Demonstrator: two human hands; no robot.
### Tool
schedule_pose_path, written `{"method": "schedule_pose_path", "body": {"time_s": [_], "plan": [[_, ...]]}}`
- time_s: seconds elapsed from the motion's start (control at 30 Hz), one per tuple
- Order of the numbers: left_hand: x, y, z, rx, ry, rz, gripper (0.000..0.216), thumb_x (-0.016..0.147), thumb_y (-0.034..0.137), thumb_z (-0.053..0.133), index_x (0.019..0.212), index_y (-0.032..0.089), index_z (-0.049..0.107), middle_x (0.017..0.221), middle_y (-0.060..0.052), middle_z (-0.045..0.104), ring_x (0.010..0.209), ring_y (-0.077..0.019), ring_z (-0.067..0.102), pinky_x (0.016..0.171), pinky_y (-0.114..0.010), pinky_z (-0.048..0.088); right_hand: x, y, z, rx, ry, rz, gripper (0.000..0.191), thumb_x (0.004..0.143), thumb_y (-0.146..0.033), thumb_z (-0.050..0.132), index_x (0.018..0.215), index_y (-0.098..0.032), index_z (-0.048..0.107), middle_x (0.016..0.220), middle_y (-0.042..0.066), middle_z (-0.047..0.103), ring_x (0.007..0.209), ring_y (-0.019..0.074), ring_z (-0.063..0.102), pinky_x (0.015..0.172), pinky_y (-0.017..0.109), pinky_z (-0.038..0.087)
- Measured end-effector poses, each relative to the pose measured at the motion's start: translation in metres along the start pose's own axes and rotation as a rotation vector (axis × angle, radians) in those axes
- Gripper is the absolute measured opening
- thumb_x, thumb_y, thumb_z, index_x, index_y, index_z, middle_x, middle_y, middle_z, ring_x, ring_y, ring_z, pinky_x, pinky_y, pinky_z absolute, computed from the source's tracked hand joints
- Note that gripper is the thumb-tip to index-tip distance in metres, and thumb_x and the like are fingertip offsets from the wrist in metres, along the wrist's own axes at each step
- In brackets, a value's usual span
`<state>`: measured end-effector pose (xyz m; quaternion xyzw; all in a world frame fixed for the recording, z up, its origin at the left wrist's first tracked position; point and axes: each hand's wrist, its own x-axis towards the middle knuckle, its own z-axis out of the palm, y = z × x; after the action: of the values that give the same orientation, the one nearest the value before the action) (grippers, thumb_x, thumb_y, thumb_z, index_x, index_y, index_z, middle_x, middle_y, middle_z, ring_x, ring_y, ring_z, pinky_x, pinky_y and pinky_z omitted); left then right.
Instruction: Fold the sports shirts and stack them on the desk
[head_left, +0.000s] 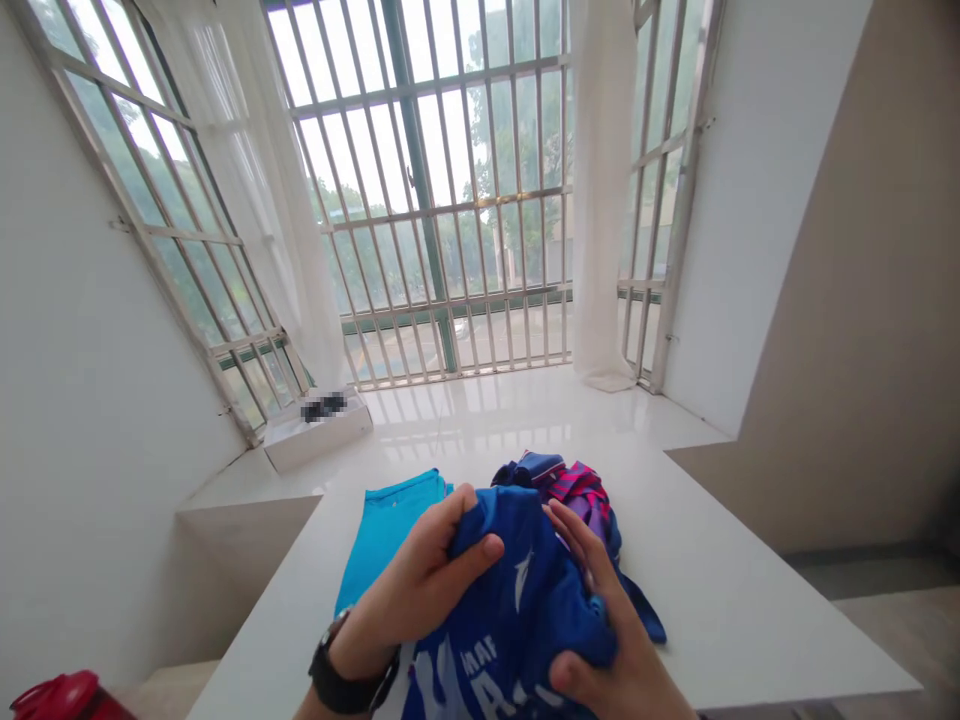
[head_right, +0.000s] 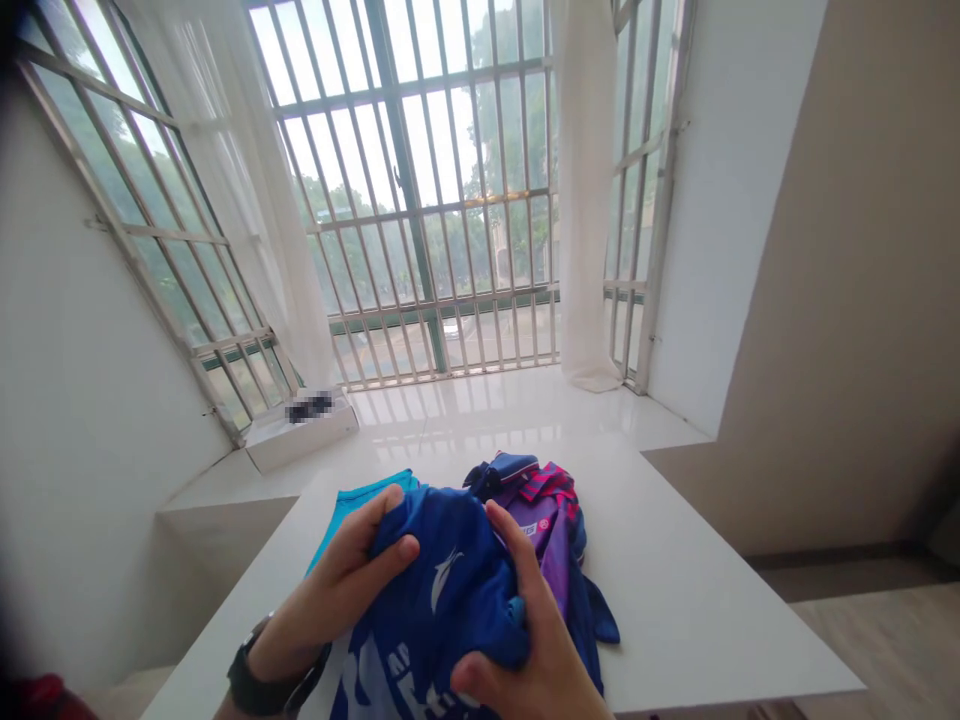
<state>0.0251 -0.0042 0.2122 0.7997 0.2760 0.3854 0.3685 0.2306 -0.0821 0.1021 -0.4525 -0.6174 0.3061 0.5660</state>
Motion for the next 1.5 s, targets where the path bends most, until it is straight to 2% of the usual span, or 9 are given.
{"method": "schedule_pose_path", "body": {"time_s": [0.17, 0.33, 0.47, 0.63, 0.77, 0.93, 1.1, 1.27, 1.5], "plan": [[-0.004, 0.010, 0.002, -0.137, -0.004, -0.055, 0.031, 0.093, 0.045, 0.060, 0.078, 0.020, 0.048, 0.071, 0.004, 0.045, 0.063, -0.0096, 0.041, 0.054, -0.018, 0.039, -0.023, 0.023, -0.030, -0.113, 0.222, 0.041, 0.039, 0.076, -0.060, 0.071, 0.099, -0.029, 0.075, 0.100, 0.008, 0.076, 0.089, 0.0286, 0.072, 0.078, 0.039, 0.062], [0.045, 0.006, 0.002, -0.393, 0.141, -0.028, 0.033, 0.087, 0.047, 0.066, 0.086, 0.023, 0.043, 0.072, 0.007, 0.050, 0.055, -0.0073, 0.045, 0.050, -0.017, 0.037, 0.028, -0.008, -0.054, -0.291, 0.462, -0.198, 0.025, 0.085, -0.049, 0.065, 0.094, -0.027, 0.074, 0.094, 0.006, 0.075, 0.084, 0.0259, 0.070, 0.078, 0.037, 0.060], [0.090, -0.041, 0.001, -0.034, 0.339, 0.091, 0.025, 0.084, 0.038, 0.065, 0.096, 0.022, 0.051, 0.114, -0.007, 0.063, 0.103, -0.0196, 0.062, 0.085, -0.031, 0.049, 0.094, -0.001, -0.070, -0.555, 0.574, -0.221, 0.030, 0.093, -0.044, 0.051, 0.101, -0.023, 0.070, 0.097, 0.008, 0.073, 0.091, 0.0253, 0.067, 0.087, 0.041, 0.055], [0.064, -0.121, -0.037, 0.437, 0.324, 0.014, 0.023, 0.091, 0.033, 0.052, 0.111, 0.022, 0.055, 0.126, -0.010, 0.061, 0.123, -0.0252, 0.054, 0.107, -0.043, 0.039, 0.086, 0.081, -0.060, -0.910, 0.384, 0.010, 0.057, 0.086, -0.052, 0.052, 0.133, -0.020, 0.059, 0.140, 0.018, 0.054, 0.132, 0.0400, 0.045, 0.105, 0.060, 0.038], [0.009, -0.176, -0.074, 0.637, 0.027, -0.270, 0.031, 0.088, 0.035, 0.053, 0.115, 0.020, 0.060, 0.122, -0.011, 0.066, 0.118, -0.0284, 0.058, 0.105, -0.044, 0.042, 0.034, 0.128, -0.013, -0.947, -0.089, 0.242, 0.073, 0.080, -0.069, 0.055, 0.140, -0.028, 0.054, 0.149, 0.014, 0.048, 0.139, 0.0433, 0.037, 0.104, 0.065, 0.037], [-0.030, -0.212, -0.085, 0.699, -0.049, -0.414, 0.055, 0.088, 0.047, 0.053, 0.134, 0.015, 0.052, 0.139, -0.016, 0.055, 0.128, -0.0328, 0.050, 0.109, -0.047, 0.038, 0.011, 0.137, 0.026, -1.120, -0.224, 0.284, 0.080, 0.083, -0.075, 0.045, 0.145, -0.026, 0.049, 0.155, 0.015, 0.039, 0.144, 0.0468, 0.025, 0.109, 0.072, 0.019], [-0.029, -0.229, -0.095, 0.655, 0.000, -0.445, 0.050, 0.083, 0.049, 0.059, 0.122, 0.017, 0.057, 0.121, -0.013, 0.063, 0.112, -0.0314, 0.059, 0.097, -0.043, 0.045, 0.031, 0.130, 0.037, -1.183, -0.293, 0.322, 0.082, 0.084, -0.076, 0.040, 0.148, -0.025, 0.044, 0.157, 0.013, 0.036, 0.145, 0.0445, 0.023, 0.111, 0.070, 0.019], [-0.021, -0.202, -0.107, 0.591, 0.120, -0.478, 0.028, 0.082, 0.049, 0.060, 0.085, 0.022, 0.054, 0.085, -0.003, 0.063, 0.083, -0.0254, 0.061, 0.075, -0.035, 0.046, 0.042, 0.130, 0.049, -1.177, -0.266, 0.326, 0.080, 0.086, -0.076, 0.037, 0.147, -0.026, 0.046, 0.156, 0.012, 0.039, 0.145, 0.0422, 0.024, 0.112, 0.067, 0.018], [-0.003, -0.079, -0.096, 0.061, 0.181, -0.081, 0.029, 0.097, 0.042, 0.049, 0.078, 0.023, 0.038, 0.072, 0.005, 0.037, 0.064, -0.0122, 0.040, 0.061, -0.024, 0.040, 0.052, 0.135, 0.043, -0.708, -0.057, 0.327, 0.077, 0.080, -0.073, 0.053, 0.139, -0.023, 0.053, 0.146, 0.014, 0.051, 0.142, 0.0375, 0.034, 0.117, 0.062, 0.018]]}}
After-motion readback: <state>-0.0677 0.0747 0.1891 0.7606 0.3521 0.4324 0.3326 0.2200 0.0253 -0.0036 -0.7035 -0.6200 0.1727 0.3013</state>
